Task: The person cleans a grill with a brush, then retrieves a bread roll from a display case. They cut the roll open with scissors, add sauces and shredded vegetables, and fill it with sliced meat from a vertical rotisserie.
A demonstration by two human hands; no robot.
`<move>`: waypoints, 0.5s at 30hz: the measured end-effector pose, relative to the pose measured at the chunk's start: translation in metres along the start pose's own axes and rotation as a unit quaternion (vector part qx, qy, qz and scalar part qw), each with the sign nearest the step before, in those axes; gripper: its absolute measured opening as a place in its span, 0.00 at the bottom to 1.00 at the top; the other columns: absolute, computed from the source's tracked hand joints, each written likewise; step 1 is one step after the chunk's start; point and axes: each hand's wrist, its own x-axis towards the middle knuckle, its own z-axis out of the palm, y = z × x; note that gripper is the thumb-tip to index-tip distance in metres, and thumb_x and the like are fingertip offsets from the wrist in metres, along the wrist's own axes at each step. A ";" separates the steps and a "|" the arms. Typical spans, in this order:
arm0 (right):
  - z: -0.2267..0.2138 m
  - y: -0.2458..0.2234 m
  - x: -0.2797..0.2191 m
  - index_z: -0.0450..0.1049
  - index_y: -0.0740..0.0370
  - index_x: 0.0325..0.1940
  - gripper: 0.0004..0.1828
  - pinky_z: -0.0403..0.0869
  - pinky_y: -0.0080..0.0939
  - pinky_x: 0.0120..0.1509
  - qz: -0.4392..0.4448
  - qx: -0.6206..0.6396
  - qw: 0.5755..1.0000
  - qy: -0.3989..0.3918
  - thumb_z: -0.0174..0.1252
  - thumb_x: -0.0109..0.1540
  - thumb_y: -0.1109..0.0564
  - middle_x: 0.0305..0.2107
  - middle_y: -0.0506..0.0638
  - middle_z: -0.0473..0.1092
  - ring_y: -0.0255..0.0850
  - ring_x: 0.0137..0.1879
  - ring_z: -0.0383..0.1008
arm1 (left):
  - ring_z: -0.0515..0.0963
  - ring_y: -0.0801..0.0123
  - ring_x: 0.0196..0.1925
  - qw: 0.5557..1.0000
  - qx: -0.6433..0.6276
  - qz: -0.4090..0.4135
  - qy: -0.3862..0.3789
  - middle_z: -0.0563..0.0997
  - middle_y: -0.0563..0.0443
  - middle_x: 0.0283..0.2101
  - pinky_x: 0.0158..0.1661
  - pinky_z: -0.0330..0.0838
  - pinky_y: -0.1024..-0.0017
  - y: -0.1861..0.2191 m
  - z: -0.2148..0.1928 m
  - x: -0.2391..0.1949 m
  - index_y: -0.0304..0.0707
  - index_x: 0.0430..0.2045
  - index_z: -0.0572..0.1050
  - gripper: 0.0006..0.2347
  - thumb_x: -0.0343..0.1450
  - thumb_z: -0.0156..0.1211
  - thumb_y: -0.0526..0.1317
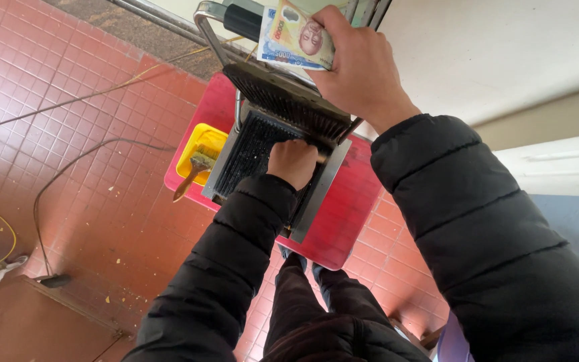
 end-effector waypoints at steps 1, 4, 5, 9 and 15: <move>0.002 0.001 -0.001 0.67 0.52 0.67 0.27 0.71 0.51 0.28 0.001 0.000 1.000 0.000 0.72 0.69 0.49 0.44 0.53 0.88 0.54 0.35 0.85 | 0.90 0.42 0.37 1.000 0.000 0.000 0.000 0.88 0.45 0.34 0.32 0.81 0.48 -0.001 0.021 0.006 0.47 0.29 0.87 0.08 0.71 0.62 0.31; 0.001 0.002 -0.002 0.67 0.52 0.68 0.26 0.70 0.52 0.27 -0.008 0.005 1.000 0.003 0.71 0.71 0.49 0.46 0.54 0.87 0.56 0.37 0.85 | 0.87 0.49 0.31 0.996 0.035 0.006 0.085 0.86 0.49 0.28 0.26 0.77 0.54 0.000 0.048 0.015 0.53 0.22 0.87 0.09 0.70 0.64 0.34; 0.001 0.002 -0.001 0.67 0.52 0.67 0.26 0.69 0.53 0.28 -0.003 0.004 1.000 0.001 0.70 0.69 0.50 0.43 0.53 0.87 0.57 0.35 0.83 | 0.87 0.46 0.34 0.999 0.024 0.010 0.024 0.87 0.48 0.31 0.30 0.77 0.52 0.002 0.036 0.013 0.51 0.24 0.86 0.07 0.72 0.65 0.35; 0.000 0.000 -0.001 0.67 0.52 0.65 0.25 0.68 0.54 0.29 0.001 0.006 1.000 -0.001 0.71 0.68 0.51 0.38 0.50 0.86 0.57 0.33 0.82 | 0.88 0.50 0.33 0.994 0.017 0.006 0.106 0.88 0.50 0.32 0.27 0.76 0.53 0.005 0.029 0.018 0.54 0.22 0.86 0.11 0.73 0.60 0.36; 0.003 0.003 -0.001 0.67 0.54 0.67 0.28 0.70 0.50 0.28 0.001 0.002 1.000 -0.004 0.71 0.68 0.49 0.42 0.50 0.87 0.52 0.35 0.84 | 0.88 0.48 0.31 1.000 0.022 0.019 0.004 0.87 0.50 0.28 0.30 0.79 0.52 0.006 0.020 0.006 0.49 0.20 0.85 0.08 0.72 0.71 0.43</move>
